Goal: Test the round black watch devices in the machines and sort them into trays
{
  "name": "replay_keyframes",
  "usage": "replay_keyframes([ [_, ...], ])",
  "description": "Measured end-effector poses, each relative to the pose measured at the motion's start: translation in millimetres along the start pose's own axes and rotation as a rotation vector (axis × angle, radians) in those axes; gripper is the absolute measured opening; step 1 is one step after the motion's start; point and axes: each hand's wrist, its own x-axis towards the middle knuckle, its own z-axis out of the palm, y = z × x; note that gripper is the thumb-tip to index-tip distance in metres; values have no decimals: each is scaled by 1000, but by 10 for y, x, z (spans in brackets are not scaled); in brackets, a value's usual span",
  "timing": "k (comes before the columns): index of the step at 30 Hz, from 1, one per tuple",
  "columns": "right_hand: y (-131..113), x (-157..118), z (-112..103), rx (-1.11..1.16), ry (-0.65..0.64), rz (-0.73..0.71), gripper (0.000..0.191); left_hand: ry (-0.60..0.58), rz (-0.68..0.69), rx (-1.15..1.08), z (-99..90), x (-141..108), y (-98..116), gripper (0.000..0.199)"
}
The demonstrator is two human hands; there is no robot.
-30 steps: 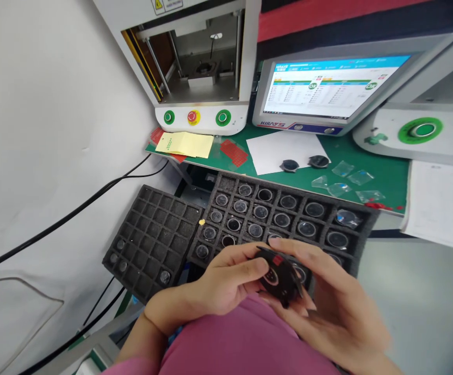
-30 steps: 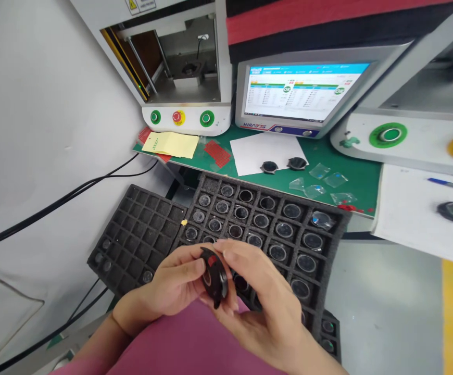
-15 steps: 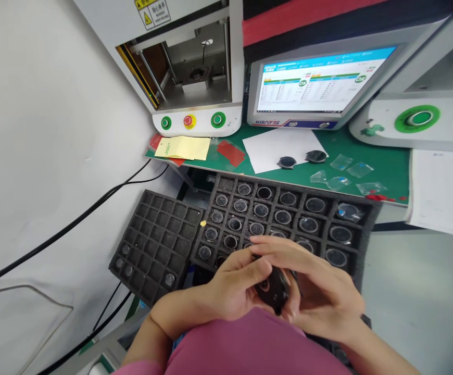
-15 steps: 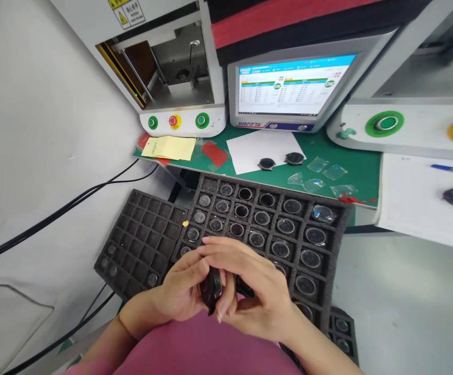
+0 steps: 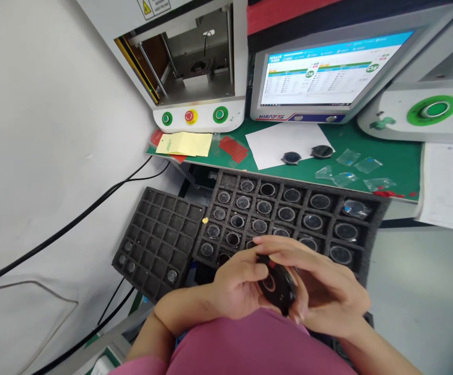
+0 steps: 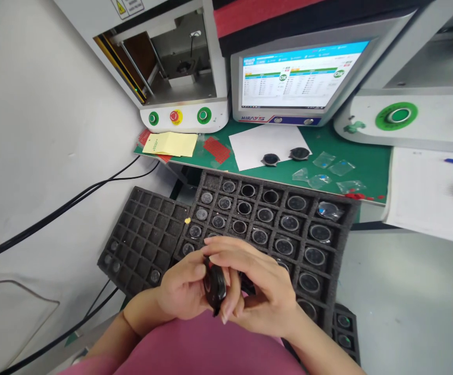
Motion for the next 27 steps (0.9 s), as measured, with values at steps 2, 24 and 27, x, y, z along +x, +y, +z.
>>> replay_keyframes([
  [2,36,-8,5,-7,4,-7,39,10,13,5,-18,18,-21,60],
  [24,1869,1160,-770,-1097,-395,423,21,854,-9,742,-1574,-216,-143,22],
  [27,1984,1502,-750,-1135,-499,406,25,1163,-12,816,-1847,-604,-234,9],
])
